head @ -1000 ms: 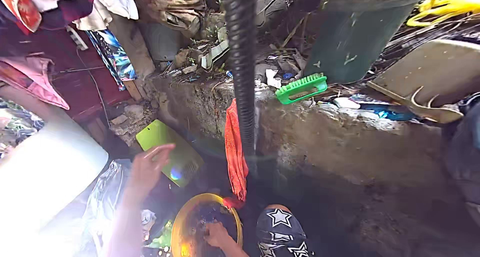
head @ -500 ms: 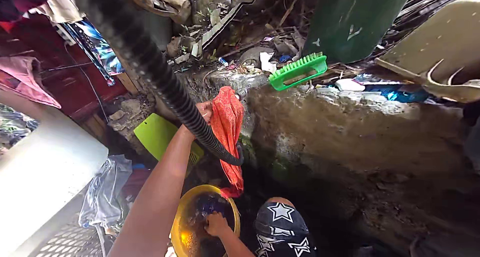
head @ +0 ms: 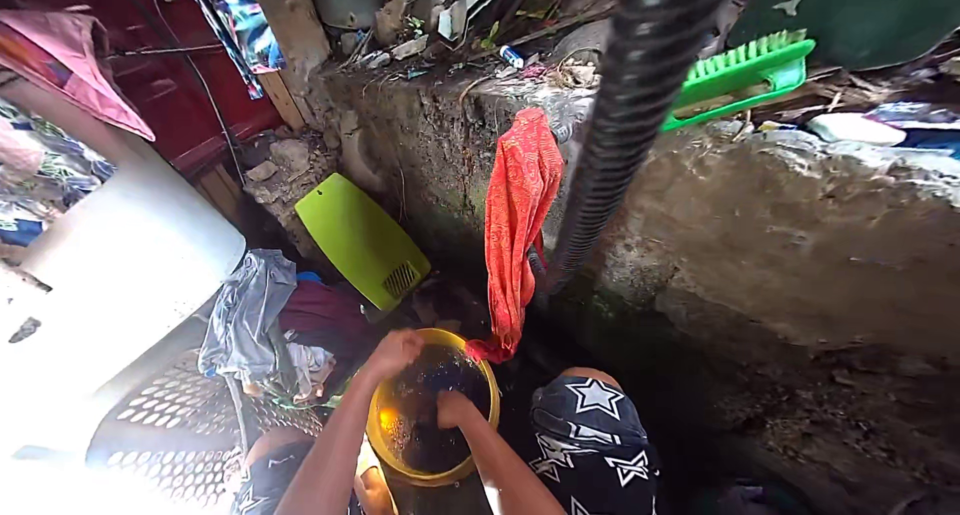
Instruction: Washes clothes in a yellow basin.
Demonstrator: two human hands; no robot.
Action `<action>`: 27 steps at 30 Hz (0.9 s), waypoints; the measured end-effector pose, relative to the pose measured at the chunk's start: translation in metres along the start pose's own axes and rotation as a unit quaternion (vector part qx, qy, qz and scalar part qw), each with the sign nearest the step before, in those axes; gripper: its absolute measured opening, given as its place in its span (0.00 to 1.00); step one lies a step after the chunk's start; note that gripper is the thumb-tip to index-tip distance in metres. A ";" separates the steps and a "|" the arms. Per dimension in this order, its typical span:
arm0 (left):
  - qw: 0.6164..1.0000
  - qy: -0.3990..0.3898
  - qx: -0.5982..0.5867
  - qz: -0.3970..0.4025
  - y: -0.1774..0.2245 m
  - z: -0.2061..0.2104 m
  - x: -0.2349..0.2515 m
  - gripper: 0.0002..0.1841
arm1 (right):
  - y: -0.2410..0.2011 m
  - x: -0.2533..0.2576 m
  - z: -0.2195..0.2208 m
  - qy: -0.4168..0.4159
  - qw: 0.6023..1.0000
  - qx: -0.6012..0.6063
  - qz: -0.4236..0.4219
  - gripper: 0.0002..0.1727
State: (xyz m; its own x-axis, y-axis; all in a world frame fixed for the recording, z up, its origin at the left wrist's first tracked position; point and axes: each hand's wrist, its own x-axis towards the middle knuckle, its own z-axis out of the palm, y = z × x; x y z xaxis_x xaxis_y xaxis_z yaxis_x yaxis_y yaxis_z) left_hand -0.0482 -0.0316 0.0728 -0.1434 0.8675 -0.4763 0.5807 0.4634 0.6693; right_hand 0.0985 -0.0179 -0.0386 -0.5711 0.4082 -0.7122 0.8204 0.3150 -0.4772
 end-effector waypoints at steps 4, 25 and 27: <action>0.998 -0.026 0.015 -0.059 -0.086 0.051 -0.006 0.26 | -0.024 -0.040 -0.057 0.123 0.954 0.191 -0.196 0.12; 0.970 0.164 0.009 -0.178 -0.089 0.046 0.017 0.46 | -0.004 0.042 0.008 0.075 0.983 -0.161 0.044 0.36; 0.967 0.183 -0.007 -0.177 -0.092 0.070 0.026 0.53 | -0.003 0.037 0.013 0.035 0.981 -0.166 0.093 0.34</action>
State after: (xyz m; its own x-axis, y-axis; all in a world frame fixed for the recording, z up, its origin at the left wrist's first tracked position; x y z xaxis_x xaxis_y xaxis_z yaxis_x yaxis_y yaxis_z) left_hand -0.0491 -0.0644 -0.0404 -0.6061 0.6590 -0.4455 0.4332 0.7432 0.5099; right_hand 0.0751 -0.0153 -0.0700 -0.4234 0.5395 -0.7278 0.8620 0.4871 -0.1404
